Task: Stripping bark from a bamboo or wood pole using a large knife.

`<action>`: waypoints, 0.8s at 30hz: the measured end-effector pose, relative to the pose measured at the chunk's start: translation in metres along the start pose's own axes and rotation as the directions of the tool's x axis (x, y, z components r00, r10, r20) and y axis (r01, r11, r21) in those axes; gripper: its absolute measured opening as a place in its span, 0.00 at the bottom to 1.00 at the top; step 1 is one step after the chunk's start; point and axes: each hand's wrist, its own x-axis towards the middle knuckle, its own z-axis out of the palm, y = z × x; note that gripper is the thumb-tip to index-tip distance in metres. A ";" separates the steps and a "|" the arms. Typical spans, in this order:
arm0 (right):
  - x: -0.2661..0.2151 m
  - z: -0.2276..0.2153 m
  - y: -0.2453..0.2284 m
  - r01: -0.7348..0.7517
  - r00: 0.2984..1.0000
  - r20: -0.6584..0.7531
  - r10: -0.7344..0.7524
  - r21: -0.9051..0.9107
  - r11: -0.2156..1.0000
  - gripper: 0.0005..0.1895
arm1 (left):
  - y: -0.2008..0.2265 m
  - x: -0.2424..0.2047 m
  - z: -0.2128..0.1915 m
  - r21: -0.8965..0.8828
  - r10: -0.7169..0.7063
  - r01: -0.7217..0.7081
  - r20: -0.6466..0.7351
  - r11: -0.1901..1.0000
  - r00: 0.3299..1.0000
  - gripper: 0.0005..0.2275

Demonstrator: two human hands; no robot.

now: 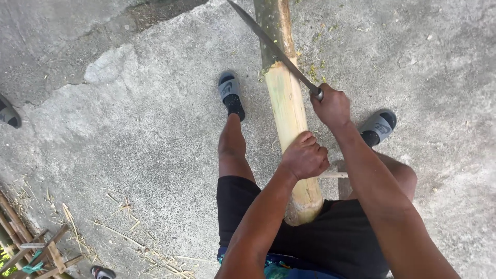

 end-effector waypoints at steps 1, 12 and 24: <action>-0.008 0.000 0.000 -0.002 1.000 -0.002 0.002 -0.004 1.000 0.12 | 0.000 0.001 0.002 -0.003 0.003 -0.003 -0.002 1.000 1.000 0.12; 0.001 -0.026 -0.007 0.215 0.973 0.132 -0.188 -0.227 0.950 0.09 | -0.003 0.003 0.002 -0.004 -0.025 0.025 0.030 1.000 0.999 0.14; 0.026 -0.085 -0.022 0.616 0.783 0.505 -0.364 -0.549 0.564 0.10 | 0.001 0.001 0.004 0.068 -0.022 0.020 0.021 0.998 1.000 0.13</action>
